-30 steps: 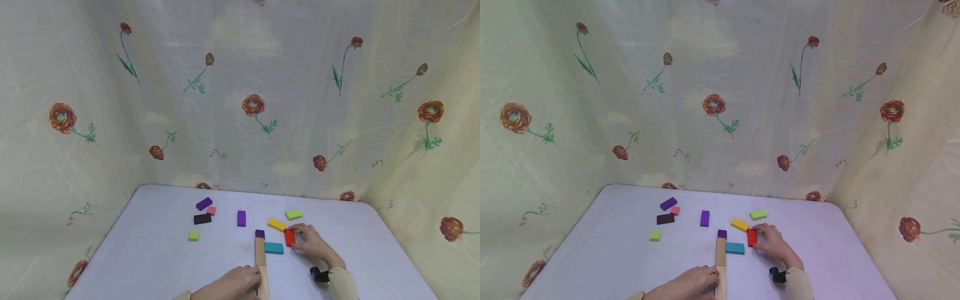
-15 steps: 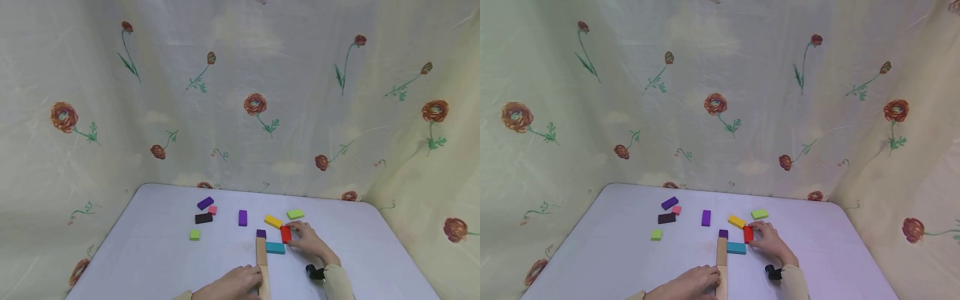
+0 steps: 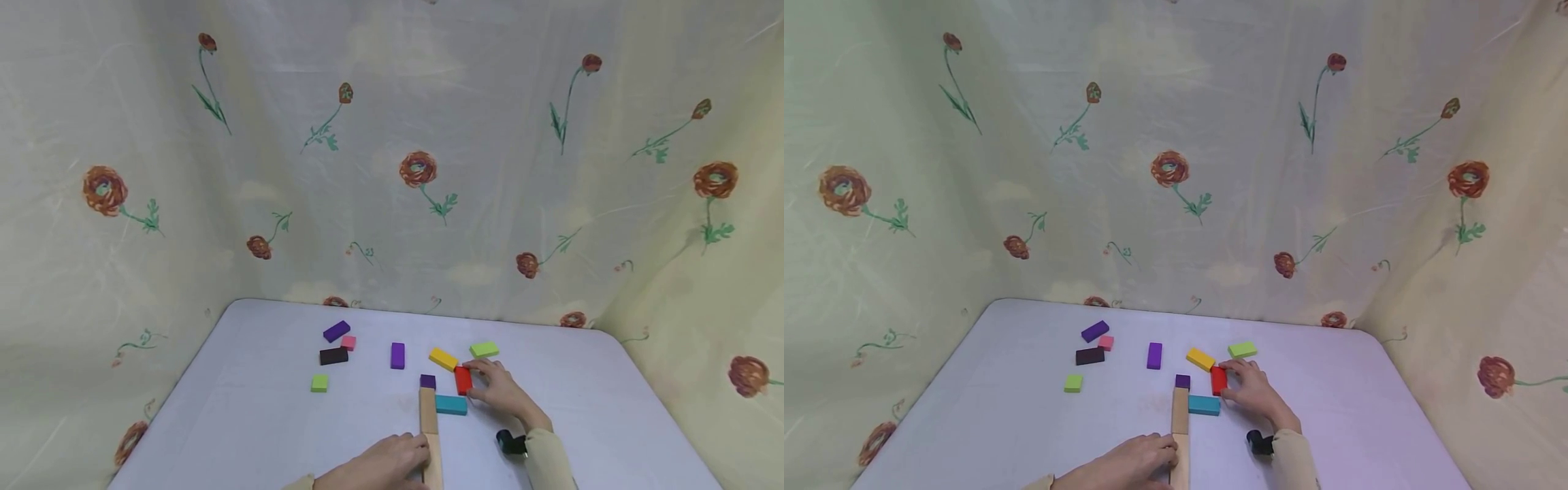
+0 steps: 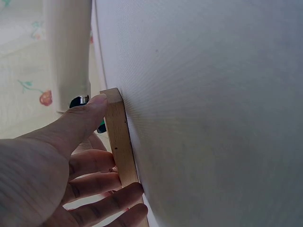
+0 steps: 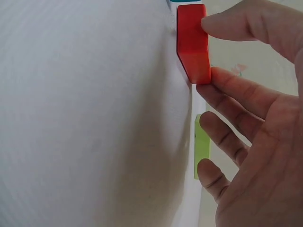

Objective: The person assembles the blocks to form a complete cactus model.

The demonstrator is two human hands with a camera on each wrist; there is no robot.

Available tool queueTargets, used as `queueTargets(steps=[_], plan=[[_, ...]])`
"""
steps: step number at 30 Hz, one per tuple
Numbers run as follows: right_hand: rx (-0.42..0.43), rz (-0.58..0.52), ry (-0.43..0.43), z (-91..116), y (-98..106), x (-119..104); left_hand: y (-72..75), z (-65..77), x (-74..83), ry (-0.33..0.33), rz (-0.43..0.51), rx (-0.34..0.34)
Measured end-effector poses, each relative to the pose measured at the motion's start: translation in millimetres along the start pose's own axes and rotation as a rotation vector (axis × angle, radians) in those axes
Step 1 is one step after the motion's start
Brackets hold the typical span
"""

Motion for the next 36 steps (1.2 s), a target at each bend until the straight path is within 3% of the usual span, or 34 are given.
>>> queueTargets(steps=[36], plan=[[-0.024,-0.018,-0.015,3.6,0.2,1.7,-1.1,0.1,-0.7,-0.008,0.002,-0.002]])
Point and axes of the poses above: each hand's wrist, its own z-axis away from the middle knuckle, its own y-axis out of the back of the hand, x = y × z, the point moved 6 cm from there along -z, towards the middle knuckle, and after that the axes turned 12 degrees about -y, right-handed, at the moved point
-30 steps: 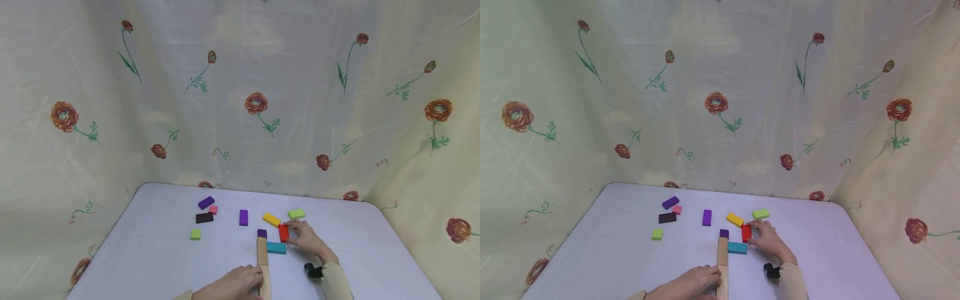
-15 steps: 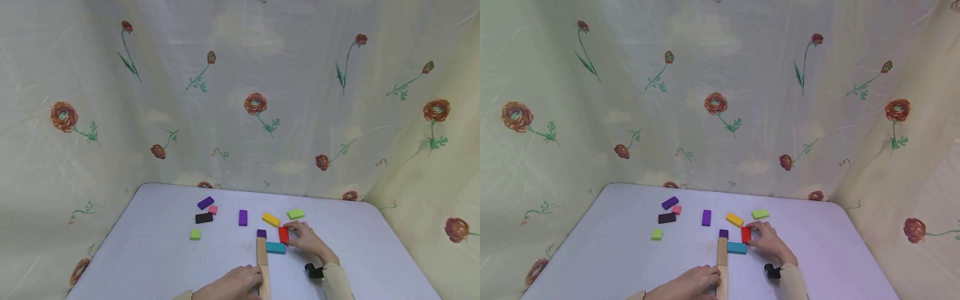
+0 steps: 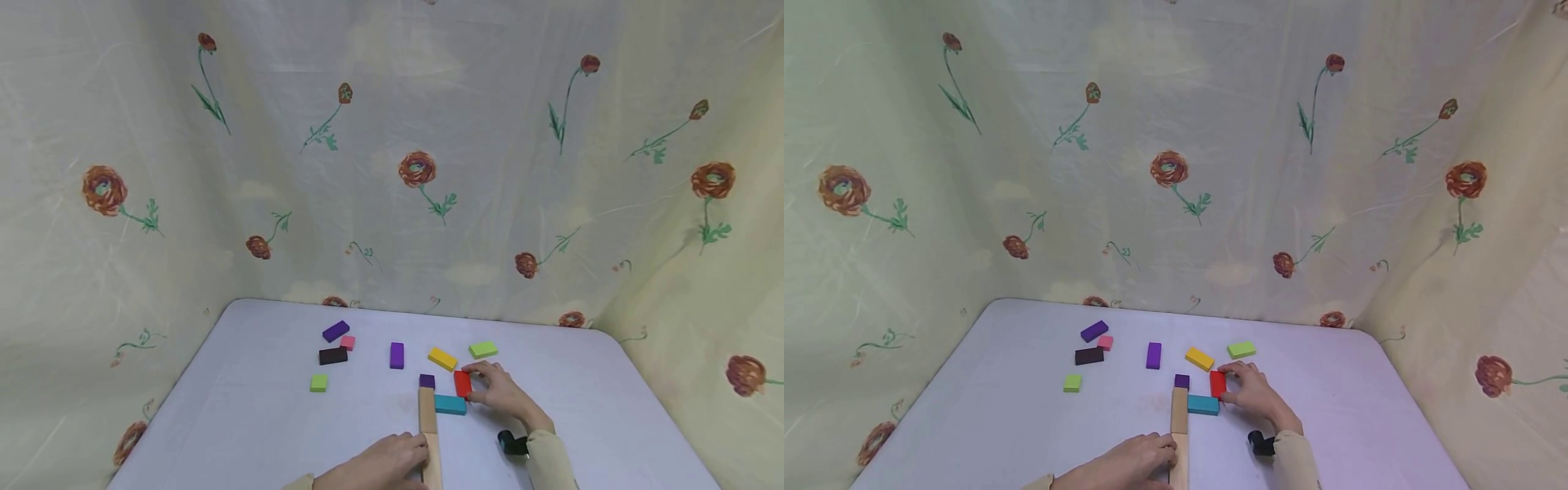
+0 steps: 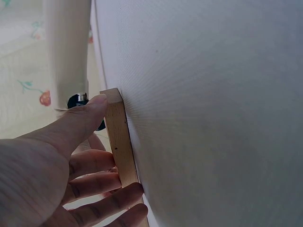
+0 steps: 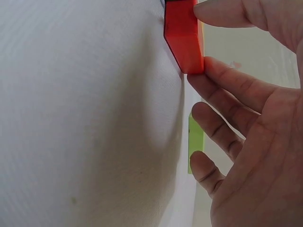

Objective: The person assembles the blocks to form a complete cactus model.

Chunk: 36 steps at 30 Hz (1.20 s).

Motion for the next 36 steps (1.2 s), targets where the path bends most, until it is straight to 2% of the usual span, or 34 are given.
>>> queueTargets(steps=[9,14,22,31,36], plan=[[0.007,-0.009,-0.004,0,1,8,-2.3,-1.8,-0.3,0.006,0.015,-0.014],[0.048,-0.026,0.001,2,9,12,-2.8,-1.9,1.2,-0.016,-0.002,0.003],[0.129,-0.123,-0.03,2,26,22,-2.9,-3.2,1.7,-0.035,-0.012,0.022],[0.209,-0.227,-0.101,-12,34,33,-0.3,-2.3,2.3,-0.053,-0.011,0.033],[0.259,-0.283,-0.118,-25,36,30,-1.2,-0.5,0.0,-0.057,-0.03,0.032]])
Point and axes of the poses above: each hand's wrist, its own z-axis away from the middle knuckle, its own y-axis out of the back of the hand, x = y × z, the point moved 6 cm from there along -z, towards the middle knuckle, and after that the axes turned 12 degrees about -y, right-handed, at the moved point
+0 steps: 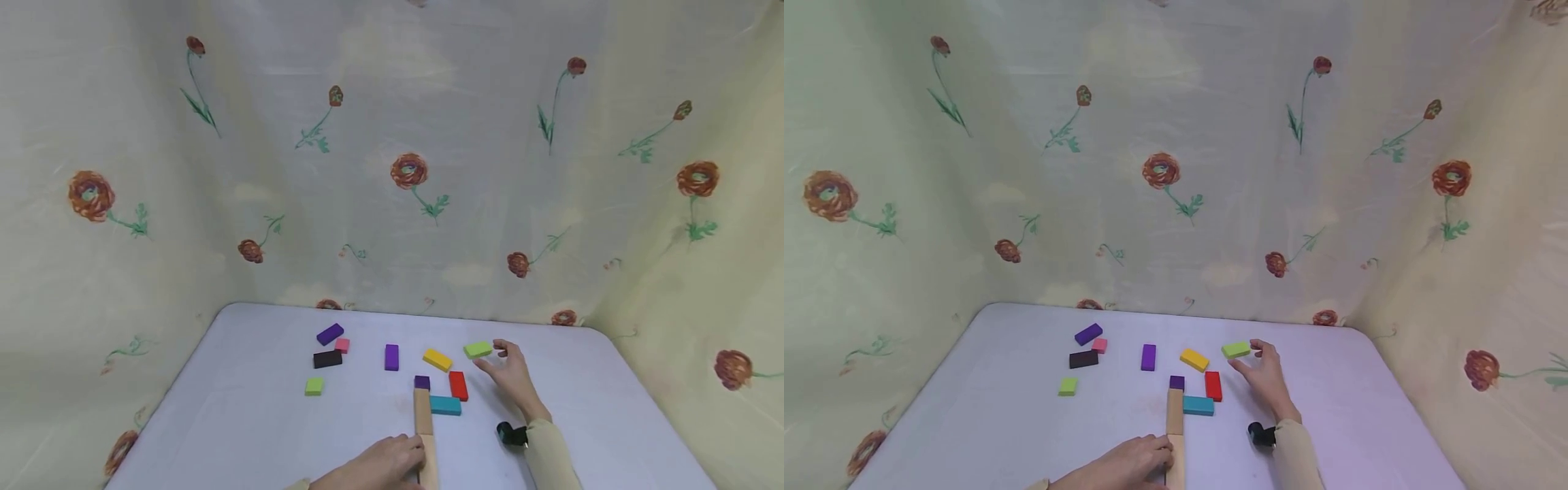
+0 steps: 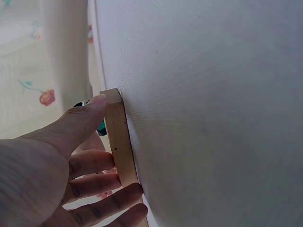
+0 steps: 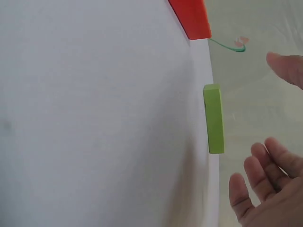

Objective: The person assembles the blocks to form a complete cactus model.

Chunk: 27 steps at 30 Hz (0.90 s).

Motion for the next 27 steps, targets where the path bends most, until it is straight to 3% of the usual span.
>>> queueTargets(steps=[4,12,20,27], plan=[[-0.002,-0.025,0.0,-8,-6,-3,-0.6,4.5,-1.6,0.007,-0.008,0.004],[-0.039,-0.036,-0.09,-22,-16,-4,1.9,5.6,0.4,-0.027,-0.035,0.039],[-0.023,0.011,-0.146,-29,-20,1,-1.3,3.9,0.5,-0.021,-0.002,0.023],[0.009,0.012,-0.177,-30,-16,4,0.7,-0.9,3.3,-0.049,-0.051,0.028]])
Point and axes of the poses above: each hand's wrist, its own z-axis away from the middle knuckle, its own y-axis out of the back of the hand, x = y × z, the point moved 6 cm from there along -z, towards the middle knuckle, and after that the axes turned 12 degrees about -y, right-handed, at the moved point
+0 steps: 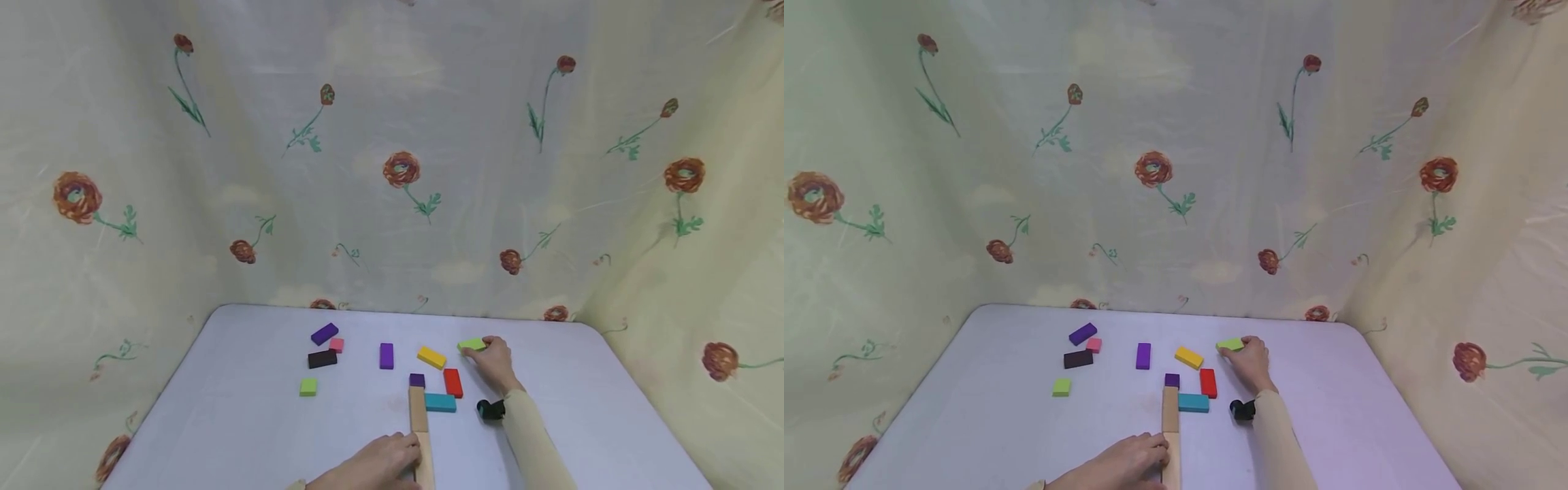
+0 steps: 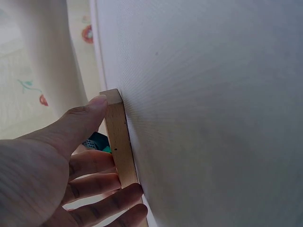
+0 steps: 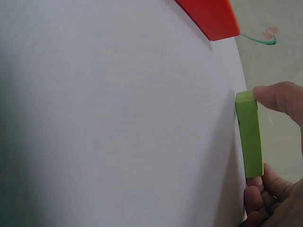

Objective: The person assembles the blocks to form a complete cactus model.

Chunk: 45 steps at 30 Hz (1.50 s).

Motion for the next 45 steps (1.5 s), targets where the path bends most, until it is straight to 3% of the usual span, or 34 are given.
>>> queueTargets(steps=[5,24,32,45], plan=[[0.008,0.014,-0.001,-3,0,2,-0.5,0.6,-1.1,0.026,0.078,-0.022],[-0.04,0.07,0.115,-4,1,-2,-1.5,-0.5,-1.8,0.019,0.018,-0.028],[-0.08,0.065,0.108,-5,0,-6,-1.0,0.6,-4.5,0.054,0.099,-0.035],[-0.15,0.137,0.174,-1,-7,-13,0.3,0.5,-3.1,0.04,0.065,-0.032]])
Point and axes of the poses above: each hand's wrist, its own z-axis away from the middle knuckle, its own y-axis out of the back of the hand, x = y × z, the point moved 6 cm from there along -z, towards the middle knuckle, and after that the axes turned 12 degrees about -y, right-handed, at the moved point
